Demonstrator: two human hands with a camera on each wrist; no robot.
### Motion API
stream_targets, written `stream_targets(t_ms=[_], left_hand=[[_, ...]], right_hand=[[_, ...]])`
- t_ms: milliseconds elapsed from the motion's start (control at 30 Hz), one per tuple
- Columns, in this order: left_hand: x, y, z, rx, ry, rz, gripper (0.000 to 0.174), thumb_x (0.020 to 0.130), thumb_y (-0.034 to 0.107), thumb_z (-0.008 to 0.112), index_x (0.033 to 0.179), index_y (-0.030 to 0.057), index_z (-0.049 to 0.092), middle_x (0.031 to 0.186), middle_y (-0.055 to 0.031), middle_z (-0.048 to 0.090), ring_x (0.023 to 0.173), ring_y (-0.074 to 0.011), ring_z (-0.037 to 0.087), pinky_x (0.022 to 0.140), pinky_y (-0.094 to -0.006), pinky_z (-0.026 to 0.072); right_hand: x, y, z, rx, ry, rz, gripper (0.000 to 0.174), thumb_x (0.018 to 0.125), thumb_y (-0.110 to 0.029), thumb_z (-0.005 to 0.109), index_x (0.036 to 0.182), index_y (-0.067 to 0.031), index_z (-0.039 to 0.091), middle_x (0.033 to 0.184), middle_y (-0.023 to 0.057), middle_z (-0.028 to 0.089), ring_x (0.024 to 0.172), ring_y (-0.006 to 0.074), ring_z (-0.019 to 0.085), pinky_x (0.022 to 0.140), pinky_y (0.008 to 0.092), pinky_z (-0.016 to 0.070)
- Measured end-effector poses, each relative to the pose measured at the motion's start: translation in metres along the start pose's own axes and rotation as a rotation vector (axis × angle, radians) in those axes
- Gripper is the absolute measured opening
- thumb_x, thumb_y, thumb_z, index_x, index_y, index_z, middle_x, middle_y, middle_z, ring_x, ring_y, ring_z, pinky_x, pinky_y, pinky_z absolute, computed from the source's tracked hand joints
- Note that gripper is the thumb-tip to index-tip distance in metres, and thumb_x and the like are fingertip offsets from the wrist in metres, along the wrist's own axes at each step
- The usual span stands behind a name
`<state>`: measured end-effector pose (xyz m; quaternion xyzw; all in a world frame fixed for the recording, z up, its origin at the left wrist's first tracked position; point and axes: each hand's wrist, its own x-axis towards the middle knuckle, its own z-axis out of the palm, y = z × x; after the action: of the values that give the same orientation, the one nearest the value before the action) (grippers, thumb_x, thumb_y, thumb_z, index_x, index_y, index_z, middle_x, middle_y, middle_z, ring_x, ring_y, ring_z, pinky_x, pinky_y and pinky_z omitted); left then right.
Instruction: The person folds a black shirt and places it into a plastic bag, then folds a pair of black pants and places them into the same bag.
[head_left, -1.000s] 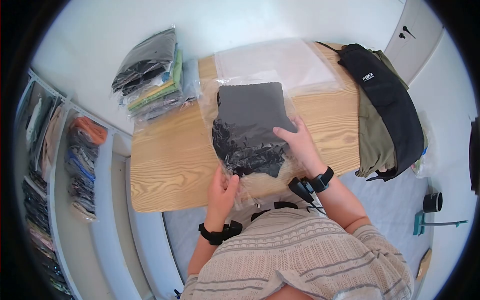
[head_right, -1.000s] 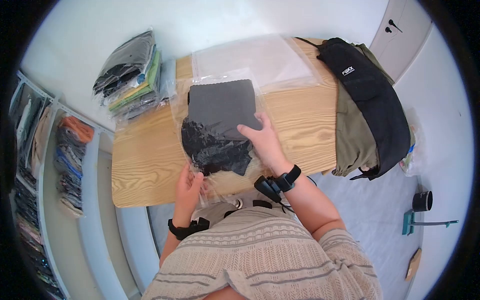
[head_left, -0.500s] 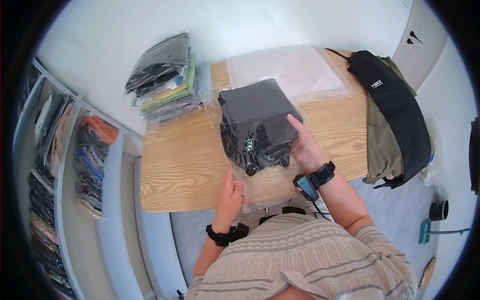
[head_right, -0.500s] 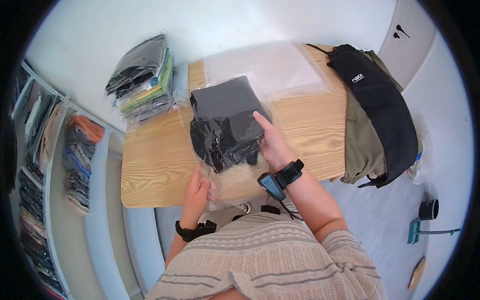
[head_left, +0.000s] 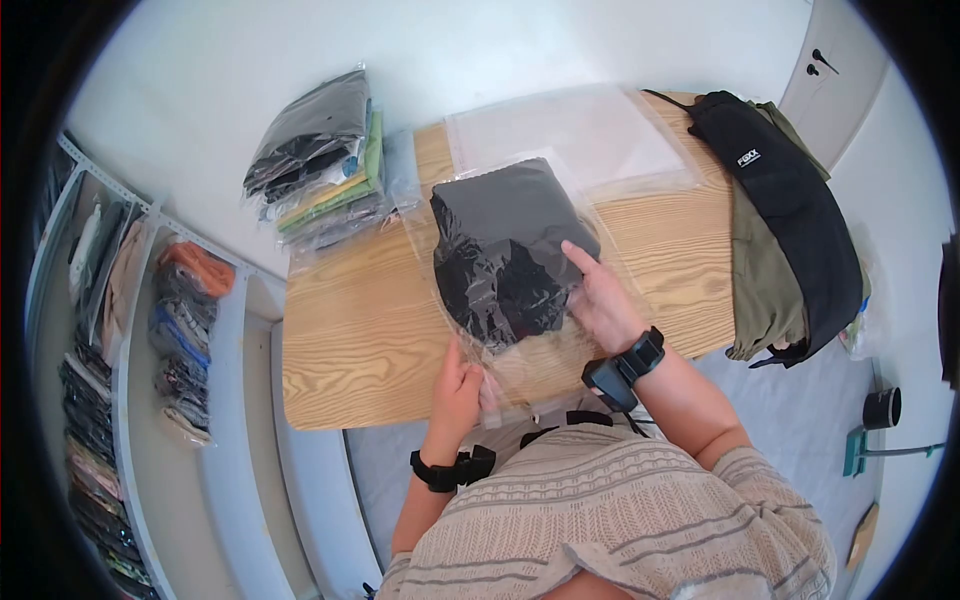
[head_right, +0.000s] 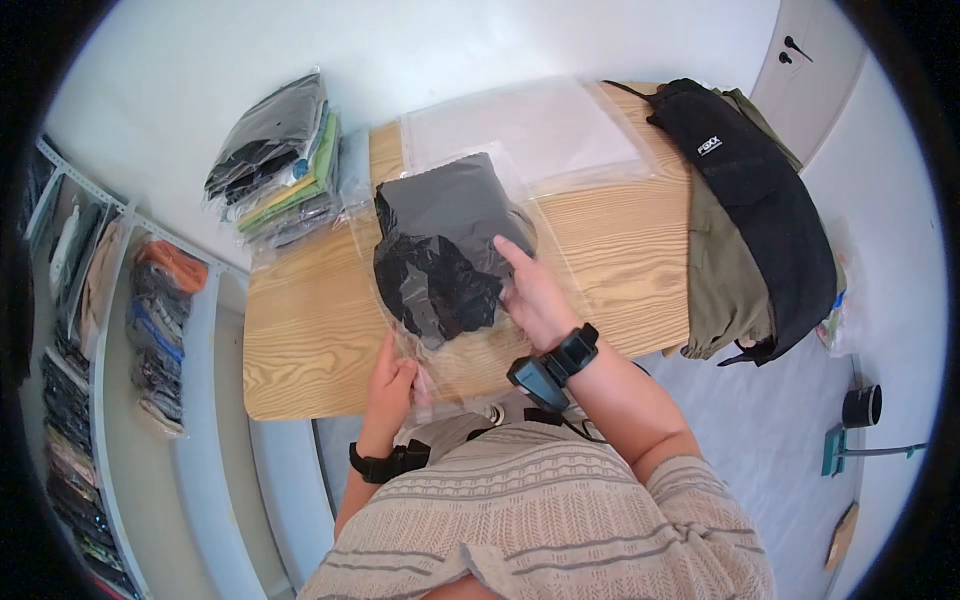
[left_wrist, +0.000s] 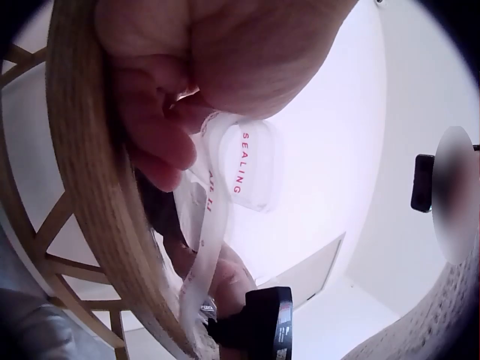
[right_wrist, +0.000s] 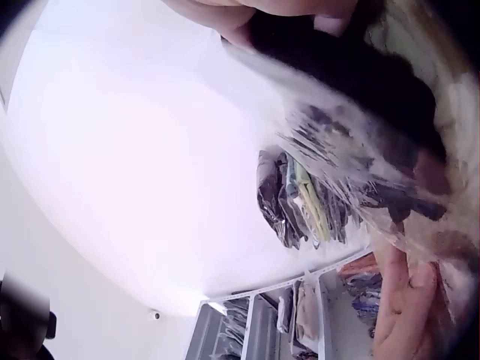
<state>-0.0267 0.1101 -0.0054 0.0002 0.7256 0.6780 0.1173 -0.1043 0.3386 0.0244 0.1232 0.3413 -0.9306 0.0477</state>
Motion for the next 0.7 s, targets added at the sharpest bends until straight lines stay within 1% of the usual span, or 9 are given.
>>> stream_targets(t_ms=[133, 233, 300, 367, 467, 533, 567, 633, 700], left_hand=[[-0.004, 0.008, -0.001, -0.080, 0.001, -0.028, 0.070, 0.092, 0.003, 0.044, 0.151, 0.0071, 0.007, 0.067, 0.0013, 0.051, 0.053, -0.0061, 0.046, 0.048, -0.0205, 0.0380], [-0.004, 0.004, -0.008, -0.041, -0.011, -0.026, 0.072, 0.092, 0.003, 0.045, 0.152, 0.0077, 0.005, 0.065, 0.0006, 0.051, 0.051, -0.0079, 0.048, 0.046, -0.0213, 0.0393], [-0.004, 0.005, -0.010, -0.032, -0.024, -0.045, 0.072, 0.093, 0.006, 0.045, 0.152, 0.0087, 0.004, 0.066, -0.0001, 0.051, 0.051, -0.0085, 0.050, 0.046, -0.0214, 0.0407], [-0.006, 0.009, -0.009, -0.026, -0.038, -0.062, 0.072, 0.093, 0.008, 0.045, 0.152, 0.0098, 0.003, 0.067, -0.0008, 0.052, 0.050, -0.0092, 0.051, 0.046, -0.0214, 0.0422], [-0.007, 0.015, -0.003, -0.189, 0.027, -0.156, 0.060, 0.097, 0.021, 0.046, 0.149, 0.0080, 0.020, 0.070, -0.0031, 0.053, 0.049, -0.0103, 0.053, 0.044, -0.0215, 0.0434], [-0.002, 0.014, -0.003, -0.080, 0.150, -0.177, 0.044, 0.098, 0.035, 0.045, 0.132, 0.0058, 0.042, 0.073, -0.0053, 0.055, 0.049, -0.0109, 0.053, 0.043, -0.0218, 0.0441], [-0.002, 0.014, -0.006, -0.083, 0.147, -0.186, 0.044, 0.098, 0.035, 0.045, 0.132, 0.0058, 0.042, 0.073, -0.0053, 0.055, 0.049, -0.0109, 0.053, 0.043, -0.0218, 0.0441], [-0.001, 0.016, -0.013, 0.040, 0.188, -0.183, 0.034, 0.098, 0.035, 0.049, 0.105, 0.0023, 0.051, 0.072, -0.0060, 0.056, 0.047, -0.0115, 0.055, 0.038, -0.0236, 0.0413], [0.001, 0.024, -0.022, 0.099, 0.195, -0.179, 0.035, 0.098, 0.036, 0.048, 0.099, 0.0019, 0.053, 0.072, -0.0055, 0.056, 0.047, -0.0108, 0.054, 0.039, -0.0236, 0.0408]], right_hand=[[0.003, -0.006, 0.011, -0.012, 0.159, 0.027, 0.036, 0.094, -0.020, 0.060, 0.125, -0.0046, 0.051, 0.113, 0.0087, 0.063, 0.105, 0.0207, 0.060, 0.084, 0.0345, 0.0515], [0.026, 0.003, 0.000, 0.085, 0.033, 0.035, 0.037, 0.094, -0.019, 0.059, 0.126, -0.0030, 0.049, 0.114, 0.0107, 0.062, 0.106, 0.0230, 0.059, 0.086, 0.0346, 0.0509], [0.028, 0.007, 0.005, 0.045, 0.126, -0.146, 0.040, 0.093, -0.017, 0.060, 0.128, -0.0015, 0.046, 0.115, 0.0108, 0.060, 0.107, 0.0240, 0.058, 0.087, 0.0342, 0.0501], [0.017, 0.003, 0.014, -0.055, 0.132, -0.165, 0.042, 0.092, -0.016, 0.061, 0.129, -0.0009, 0.045, 0.117, 0.0111, 0.059, 0.107, 0.0244, 0.058, 0.088, 0.0337, 0.0496], [0.016, 0.005, 0.004, -0.269, 0.048, -0.225, 0.045, 0.091, -0.015, 0.061, 0.130, -0.0012, 0.043, 0.120, 0.0117, 0.058, 0.108, 0.0242, 0.057, 0.088, 0.0331, 0.0489], [0.008, 0.003, -0.005, -0.381, -0.040, -0.259, 0.046, 0.091, -0.015, 0.060, 0.131, -0.0022, 0.043, 0.120, 0.0119, 0.057, 0.108, 0.0236, 0.057, 0.088, 0.0330, 0.0487], [-0.003, 0.004, -0.011, -0.620, -0.044, -0.277, 0.049, 0.089, -0.012, 0.062, 0.133, -0.0024, 0.042, 0.124, 0.0119, 0.055, 0.110, 0.0212, 0.055, 0.090, 0.0328, 0.0470], [-0.036, -0.002, -0.022, -0.871, -0.039, -0.284, 0.053, 0.087, -0.009, 0.064, 0.134, -0.0025, 0.041, 0.127, 0.0120, 0.053, 0.112, 0.0189, 0.054, 0.092, 0.0326, 0.0453], [-0.075, -0.023, -0.035, -1.289, -0.467, -0.393, 0.045, 0.085, -0.009, 0.064, 0.127, -0.0004, 0.051, 0.116, 0.0127, 0.060, 0.100, 0.0158, 0.060, 0.080, 0.0284, 0.0495]])
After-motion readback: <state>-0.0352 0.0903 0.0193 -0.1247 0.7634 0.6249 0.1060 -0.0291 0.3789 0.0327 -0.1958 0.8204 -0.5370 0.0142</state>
